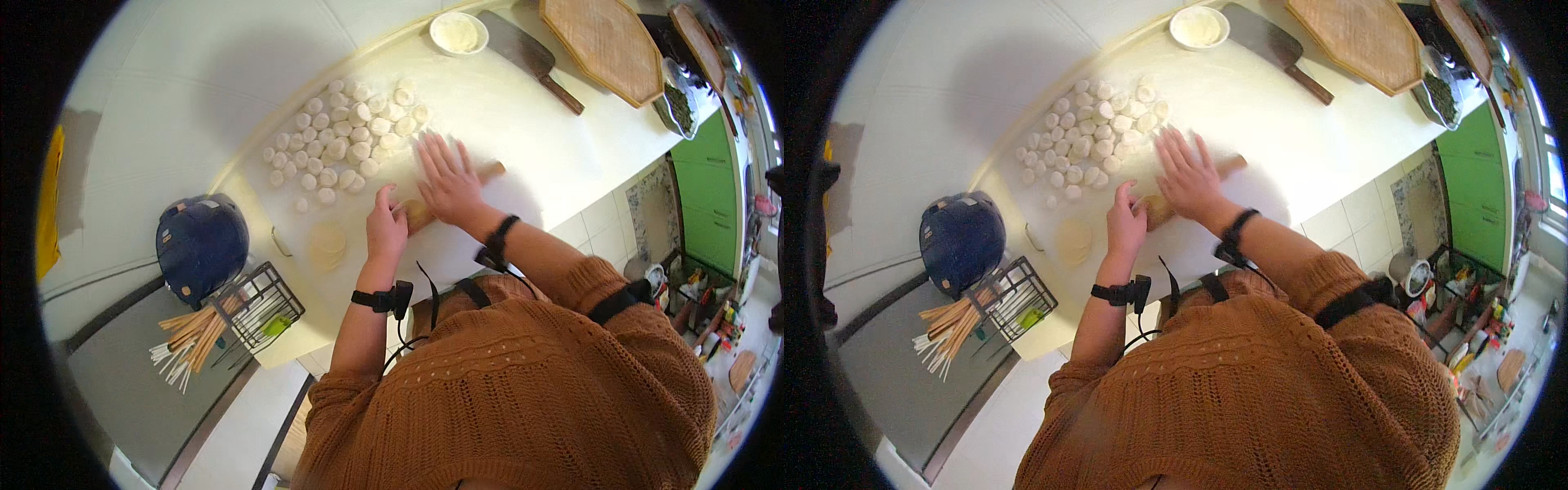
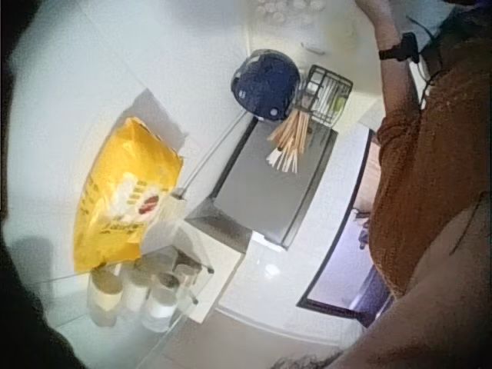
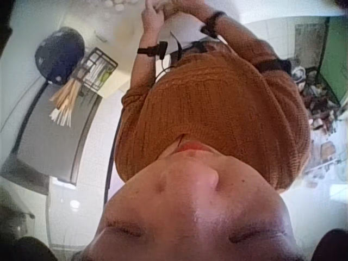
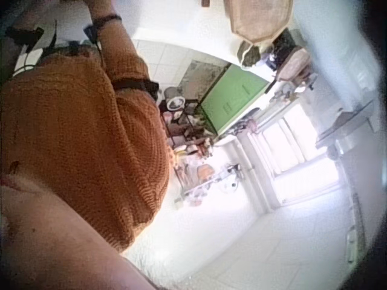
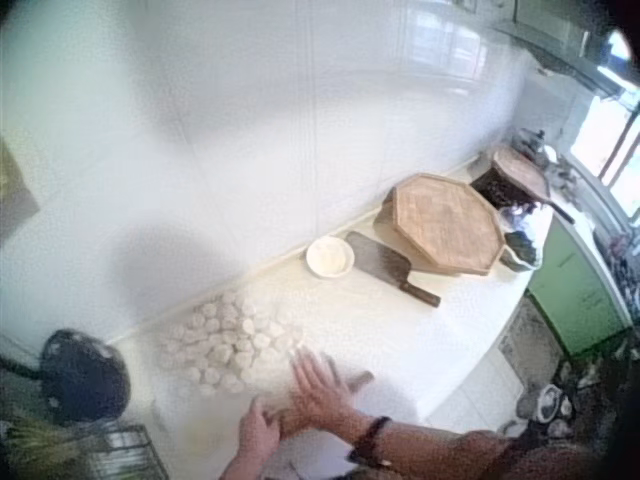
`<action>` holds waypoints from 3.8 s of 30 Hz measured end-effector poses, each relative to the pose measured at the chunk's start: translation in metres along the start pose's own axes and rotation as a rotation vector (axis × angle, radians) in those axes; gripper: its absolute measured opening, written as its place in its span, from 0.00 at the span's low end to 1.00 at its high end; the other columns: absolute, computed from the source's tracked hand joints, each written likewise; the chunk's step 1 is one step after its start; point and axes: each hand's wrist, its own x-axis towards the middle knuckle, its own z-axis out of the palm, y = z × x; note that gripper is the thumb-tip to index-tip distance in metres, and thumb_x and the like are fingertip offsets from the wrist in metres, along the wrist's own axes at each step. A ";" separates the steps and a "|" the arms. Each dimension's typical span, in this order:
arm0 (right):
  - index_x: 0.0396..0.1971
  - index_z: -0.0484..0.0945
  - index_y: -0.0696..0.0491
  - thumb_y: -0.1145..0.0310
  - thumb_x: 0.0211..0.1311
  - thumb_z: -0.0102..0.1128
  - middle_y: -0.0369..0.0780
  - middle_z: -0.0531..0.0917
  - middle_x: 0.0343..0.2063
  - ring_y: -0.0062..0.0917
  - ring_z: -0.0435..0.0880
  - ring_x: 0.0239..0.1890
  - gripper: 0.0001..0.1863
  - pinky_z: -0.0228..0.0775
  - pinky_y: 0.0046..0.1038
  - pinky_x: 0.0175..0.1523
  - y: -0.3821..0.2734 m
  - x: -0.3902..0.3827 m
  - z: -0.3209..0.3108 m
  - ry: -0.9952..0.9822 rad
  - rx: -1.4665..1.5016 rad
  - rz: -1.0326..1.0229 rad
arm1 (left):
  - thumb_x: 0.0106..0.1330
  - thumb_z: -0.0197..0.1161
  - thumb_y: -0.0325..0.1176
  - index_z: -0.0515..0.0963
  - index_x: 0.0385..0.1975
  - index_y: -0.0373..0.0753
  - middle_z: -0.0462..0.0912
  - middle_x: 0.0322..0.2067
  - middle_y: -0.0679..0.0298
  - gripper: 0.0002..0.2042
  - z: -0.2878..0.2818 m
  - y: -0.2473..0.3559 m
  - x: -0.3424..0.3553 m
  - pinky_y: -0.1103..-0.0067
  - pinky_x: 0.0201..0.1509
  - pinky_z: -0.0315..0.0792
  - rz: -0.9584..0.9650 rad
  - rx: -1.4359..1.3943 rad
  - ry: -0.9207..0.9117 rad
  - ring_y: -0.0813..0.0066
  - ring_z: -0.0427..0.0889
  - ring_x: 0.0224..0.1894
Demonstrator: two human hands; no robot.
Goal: The person repeatedly picks small dough balls from a pile on a white countertop and flattens them into round discs using a wooden rolling pin. The flattened discs are placed in a separate pile on the counter.
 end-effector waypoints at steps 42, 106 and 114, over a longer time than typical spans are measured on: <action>0.75 0.70 0.58 0.56 0.75 0.57 0.48 0.70 0.78 0.44 0.70 0.76 0.34 0.56 0.52 0.80 0.061 -0.034 -0.013 0.126 0.018 0.037 | 0.63 0.72 0.20 0.82 0.60 0.38 0.91 0.44 0.55 0.23 0.055 0.044 0.029 0.69 0.51 0.85 0.227 -0.039 -0.155 0.61 0.91 0.43; 0.82 0.59 0.60 0.55 0.76 0.54 0.49 0.63 0.82 0.44 0.59 0.85 0.41 0.37 0.60 0.86 0.060 -0.091 -0.048 -0.215 -0.080 0.147 | 0.70 0.71 0.26 0.65 0.70 0.37 0.91 0.37 0.51 0.30 0.042 0.029 0.021 0.63 0.46 0.83 -0.096 -0.208 -0.173 0.50 0.91 0.40; 0.82 0.60 0.59 0.53 0.79 0.52 0.48 0.64 0.82 0.39 0.58 0.86 0.40 0.40 0.54 0.87 0.058 0.006 -0.012 0.154 0.016 0.119 | 0.70 0.70 0.25 0.68 0.68 0.39 0.91 0.37 0.51 0.27 0.041 0.050 0.033 0.62 0.49 0.83 0.173 0.007 -0.109 0.51 0.92 0.42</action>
